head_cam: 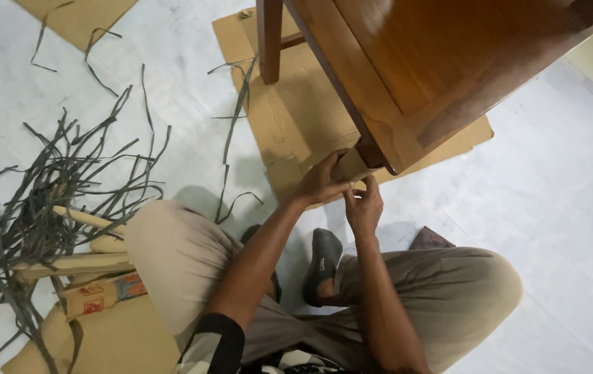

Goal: Polishing a wooden chair with a cloth and wrapping the legs with cardboard and plastic straps for shipping.

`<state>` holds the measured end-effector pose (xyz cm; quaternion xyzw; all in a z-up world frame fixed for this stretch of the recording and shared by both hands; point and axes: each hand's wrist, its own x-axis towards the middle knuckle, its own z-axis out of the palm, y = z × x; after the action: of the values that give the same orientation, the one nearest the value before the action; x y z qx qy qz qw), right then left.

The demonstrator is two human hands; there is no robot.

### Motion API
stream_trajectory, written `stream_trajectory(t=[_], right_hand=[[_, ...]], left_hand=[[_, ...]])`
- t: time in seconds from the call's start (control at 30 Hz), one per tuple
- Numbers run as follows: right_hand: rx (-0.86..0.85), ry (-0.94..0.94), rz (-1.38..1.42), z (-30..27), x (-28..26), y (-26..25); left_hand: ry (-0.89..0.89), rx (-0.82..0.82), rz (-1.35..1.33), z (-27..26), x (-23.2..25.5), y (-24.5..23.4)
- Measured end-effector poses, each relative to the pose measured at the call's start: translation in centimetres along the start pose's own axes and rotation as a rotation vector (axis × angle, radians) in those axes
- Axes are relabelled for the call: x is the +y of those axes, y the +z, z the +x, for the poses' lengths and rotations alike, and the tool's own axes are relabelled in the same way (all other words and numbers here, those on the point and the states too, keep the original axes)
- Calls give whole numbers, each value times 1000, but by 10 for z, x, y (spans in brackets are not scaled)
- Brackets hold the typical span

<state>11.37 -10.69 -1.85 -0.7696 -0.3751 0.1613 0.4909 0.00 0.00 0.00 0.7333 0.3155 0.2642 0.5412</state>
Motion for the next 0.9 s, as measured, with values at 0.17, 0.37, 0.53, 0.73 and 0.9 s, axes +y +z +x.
stream_trajectory(t=[0.17,0.37,0.53,0.73,0.9], right_hand=[[-15,24,41,-4,-9,2],[-29,48,46,-12,-16,3],[-96,180,87,-19,8,17],[-362,420,-282,-48,103,63],[-686,443,-470,-74,99,82]], left_hand=[[4,10,-24,-10,0,6],[-26,148,-26,-37,-22,14],[-111,225,-79,-55,-59,20],[-481,244,72,-77,-130,6],[-641,218,302,-107,-203,8]])
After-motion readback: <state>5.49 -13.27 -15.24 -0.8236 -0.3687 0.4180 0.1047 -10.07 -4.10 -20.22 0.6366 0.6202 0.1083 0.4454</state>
